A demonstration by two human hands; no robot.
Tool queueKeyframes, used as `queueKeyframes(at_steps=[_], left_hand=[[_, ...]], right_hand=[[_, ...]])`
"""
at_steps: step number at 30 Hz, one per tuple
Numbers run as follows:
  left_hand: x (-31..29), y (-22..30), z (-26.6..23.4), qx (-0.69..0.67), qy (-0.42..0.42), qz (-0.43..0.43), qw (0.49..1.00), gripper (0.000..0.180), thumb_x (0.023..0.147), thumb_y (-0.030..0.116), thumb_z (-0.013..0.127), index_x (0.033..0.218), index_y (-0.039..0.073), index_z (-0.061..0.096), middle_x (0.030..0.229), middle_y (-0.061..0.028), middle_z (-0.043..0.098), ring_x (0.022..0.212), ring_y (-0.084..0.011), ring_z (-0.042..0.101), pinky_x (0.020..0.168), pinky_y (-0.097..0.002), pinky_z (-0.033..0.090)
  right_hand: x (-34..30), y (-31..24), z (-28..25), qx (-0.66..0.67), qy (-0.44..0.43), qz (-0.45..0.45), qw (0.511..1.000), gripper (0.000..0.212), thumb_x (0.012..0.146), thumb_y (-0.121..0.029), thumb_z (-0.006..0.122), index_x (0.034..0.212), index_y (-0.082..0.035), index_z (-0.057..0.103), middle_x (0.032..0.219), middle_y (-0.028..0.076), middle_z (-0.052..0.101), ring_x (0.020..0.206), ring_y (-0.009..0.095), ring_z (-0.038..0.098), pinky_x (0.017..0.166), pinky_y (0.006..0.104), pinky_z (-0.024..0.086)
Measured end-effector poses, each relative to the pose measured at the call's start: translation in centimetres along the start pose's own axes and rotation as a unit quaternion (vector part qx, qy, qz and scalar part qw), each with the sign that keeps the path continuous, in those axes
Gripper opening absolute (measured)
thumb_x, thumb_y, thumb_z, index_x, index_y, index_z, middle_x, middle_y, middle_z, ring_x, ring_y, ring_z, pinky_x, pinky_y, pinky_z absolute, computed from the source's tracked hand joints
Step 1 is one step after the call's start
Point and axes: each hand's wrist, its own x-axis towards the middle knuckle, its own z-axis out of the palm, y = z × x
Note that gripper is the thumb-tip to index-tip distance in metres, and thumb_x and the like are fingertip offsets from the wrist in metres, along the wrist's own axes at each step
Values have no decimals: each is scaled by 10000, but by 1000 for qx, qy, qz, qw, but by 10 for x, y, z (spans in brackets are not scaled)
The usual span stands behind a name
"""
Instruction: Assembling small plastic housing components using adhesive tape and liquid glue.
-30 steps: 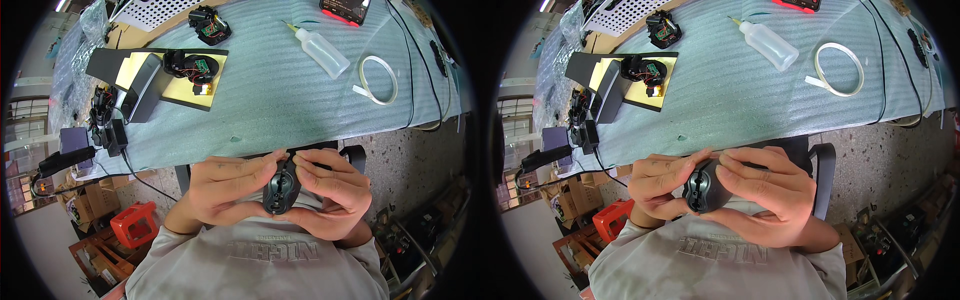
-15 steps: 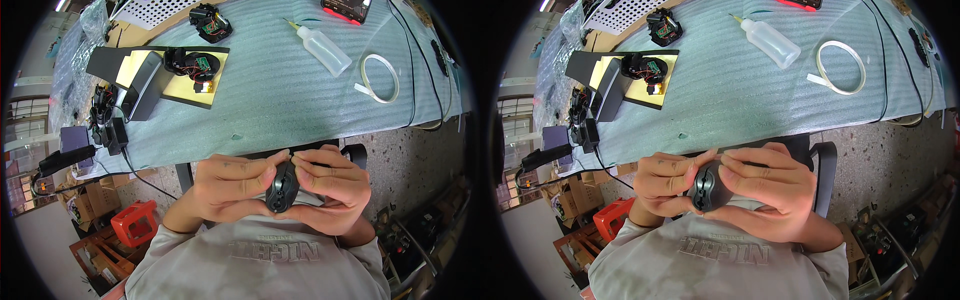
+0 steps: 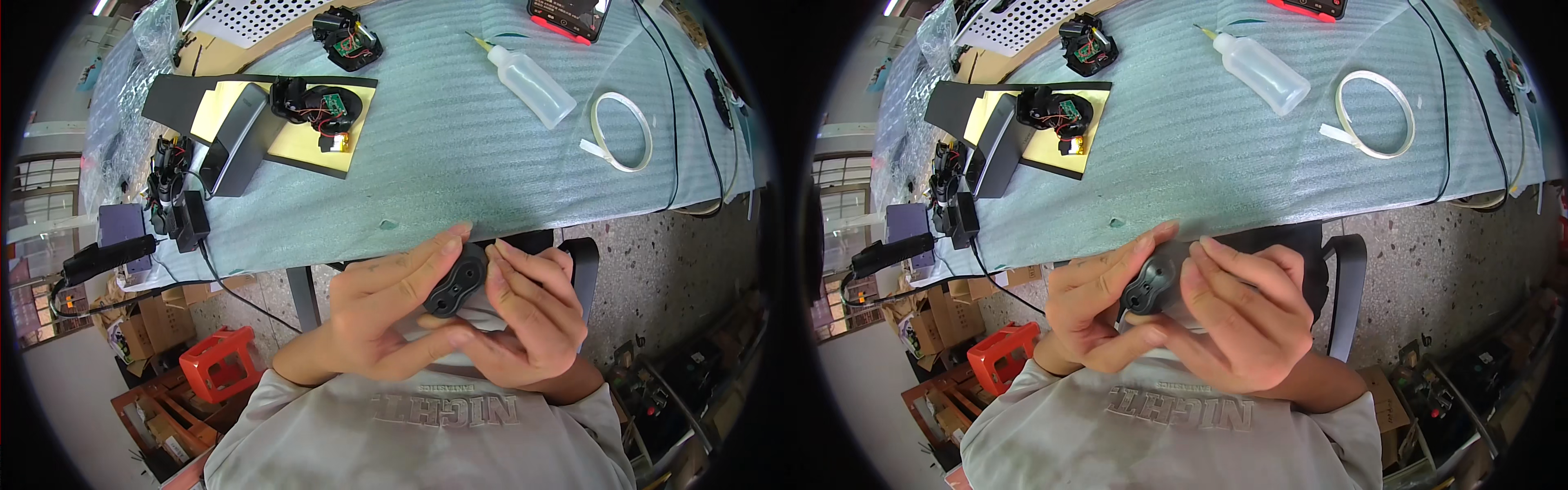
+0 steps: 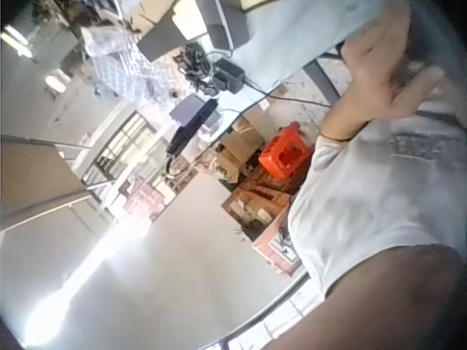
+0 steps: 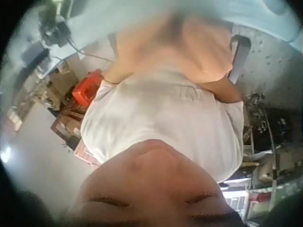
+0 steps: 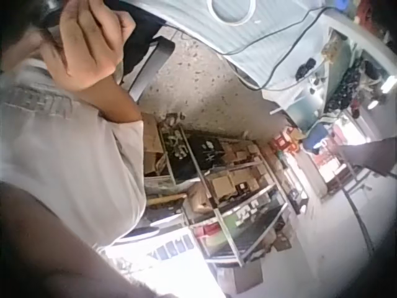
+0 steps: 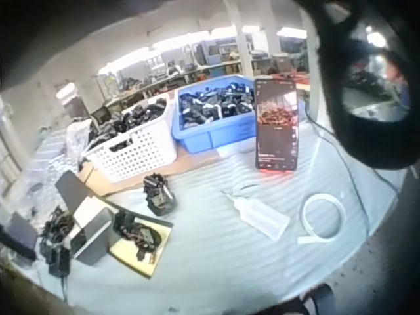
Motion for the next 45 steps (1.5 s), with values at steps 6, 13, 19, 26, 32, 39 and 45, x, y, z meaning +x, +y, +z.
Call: queueKeyframes(at_steps=[6, 13, 19, 26, 32, 39, 45], left_hand=[[-5, -2, 3, -60, 51, -42, 996, 531, 836, 20, 690, 1294, -193, 526, 1184, -381, 626, 1070, -395, 697, 892, -369, 561], [1, 4, -2, -29, 34, 12, 999, 373, 813, 65, 709, 1115, -144, 641, 1012, -310, 701, 799, -333, 750, 692, -352, 603], [7, -4, -5, -34, -26, 97, 994, 262, 793, 84, 777, 723, -3, 540, 998, -339, 683, 758, -404, 734, 603, -348, 608], [13, -17, 12, -2, 134, 126, 983, 572, 775, 305, 842, 1134, -42, 564, 1127, -334, 658, 1078, -442, 679, 861, -462, 584], [7, -2, 6, -479, 14, -281, 831, 913, 871, 522, 731, 1433, -32, 269, 1076, -199, 690, 977, -204, 686, 894, -301, 517], [19, 1, 15, -476, 57, -200, 854, 780, 855, 147, 777, 1400, -30, 247, 1086, -235, 691, 985, -234, 700, 854, -321, 534], [14, -22, 25, -480, 29, -56, 875, 810, 847, -49, 746, 1437, -20, 191, 1137, -258, 673, 1032, -253, 683, 900, -355, 523]], right_hand=[[8, -5, -4, 7, -48, -4, 999, 467, 590, -210, 897, 974, -3, 732, 967, 149, 732, 943, 288, 688, 700, 369, 481], [19, 19, -17, 177, -87, 55, 979, 507, 601, -127, 900, 1054, 10, 717, 971, 134, 704, 838, 298, 652, 705, 360, 535], [25, 18, -16, 308, -145, 73, 937, 432, 675, -71, 862, 1071, 26, 721, 960, 136, 708, 872, 286, 676, 716, 349, 534], [22, 21, -28, 167, -55, -41, 984, 353, 588, -88, 854, 927, -32, 774, 959, 83, 738, 913, 234, 690, 633, 318, 457], [24, 22, -30, 59, -16, -195, 979, 267, 596, -120, 826, 860, -148, 803, 1033, -68, 739, 1009, 158, 634, 691, 302, 411], [31, 26, -25, 143, 39, -100, 984, 253, 637, -121, 842, 881, -111, 772, 922, 13, 711, 923, 197, 614, 646, 303, 476], [31, 23, -26, 196, -82, 35, 977, 392, 663, -251, 899, 730, 2, 607, 631, 71, 576, 492, 225, 564, 463, 311, 435]])
